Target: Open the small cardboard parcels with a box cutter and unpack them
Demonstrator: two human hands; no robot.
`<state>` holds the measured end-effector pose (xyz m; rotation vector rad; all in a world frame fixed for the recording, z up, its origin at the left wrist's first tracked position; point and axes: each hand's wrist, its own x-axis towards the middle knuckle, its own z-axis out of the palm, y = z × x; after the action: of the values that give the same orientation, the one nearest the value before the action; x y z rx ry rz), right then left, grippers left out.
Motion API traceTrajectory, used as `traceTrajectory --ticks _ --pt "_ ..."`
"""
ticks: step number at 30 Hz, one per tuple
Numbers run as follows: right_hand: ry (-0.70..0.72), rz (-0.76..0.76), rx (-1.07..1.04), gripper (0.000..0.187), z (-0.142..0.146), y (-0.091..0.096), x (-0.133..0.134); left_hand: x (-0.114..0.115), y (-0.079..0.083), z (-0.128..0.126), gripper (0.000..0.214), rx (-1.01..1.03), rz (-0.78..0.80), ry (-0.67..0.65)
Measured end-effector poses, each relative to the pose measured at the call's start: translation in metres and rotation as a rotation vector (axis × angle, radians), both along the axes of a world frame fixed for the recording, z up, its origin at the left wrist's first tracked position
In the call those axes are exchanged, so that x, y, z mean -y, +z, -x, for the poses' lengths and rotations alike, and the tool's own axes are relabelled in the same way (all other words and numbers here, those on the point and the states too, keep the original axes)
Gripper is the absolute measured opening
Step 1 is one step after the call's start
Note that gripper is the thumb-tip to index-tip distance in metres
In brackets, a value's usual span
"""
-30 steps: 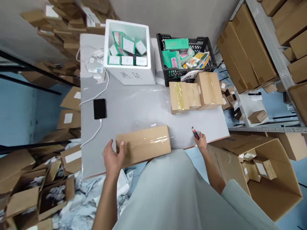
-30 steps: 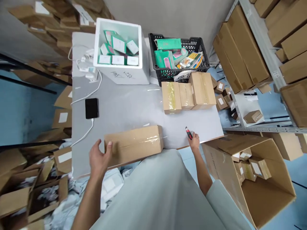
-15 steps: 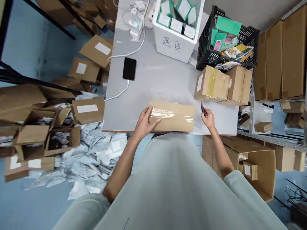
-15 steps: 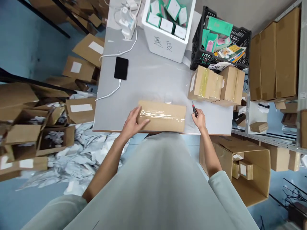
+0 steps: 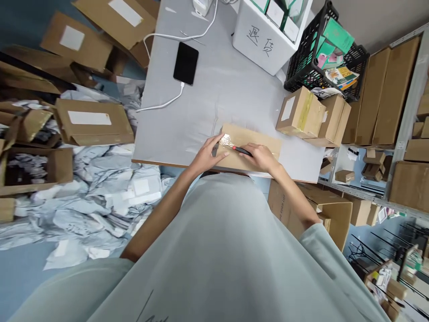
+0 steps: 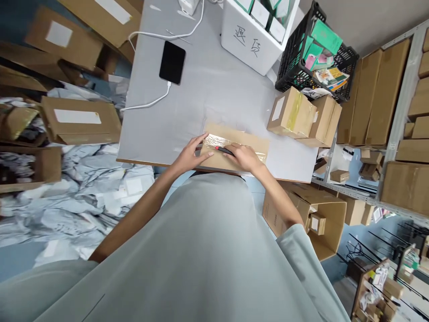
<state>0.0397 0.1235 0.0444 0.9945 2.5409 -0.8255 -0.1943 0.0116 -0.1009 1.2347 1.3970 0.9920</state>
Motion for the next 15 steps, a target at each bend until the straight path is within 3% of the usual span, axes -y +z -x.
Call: traceTrajectory --ticks 4,15 --pt "0.060 -0.045 0.136 0.042 0.019 0.000 0.002 0.000 -0.007 0.002 0.092 0.014 -0.015 0.003" --pt "0.092 -0.085 0.228 0.041 0.039 0.019 0.000 -0.001 -0.019 0.000 0.090 0.030 -0.063 0.001"
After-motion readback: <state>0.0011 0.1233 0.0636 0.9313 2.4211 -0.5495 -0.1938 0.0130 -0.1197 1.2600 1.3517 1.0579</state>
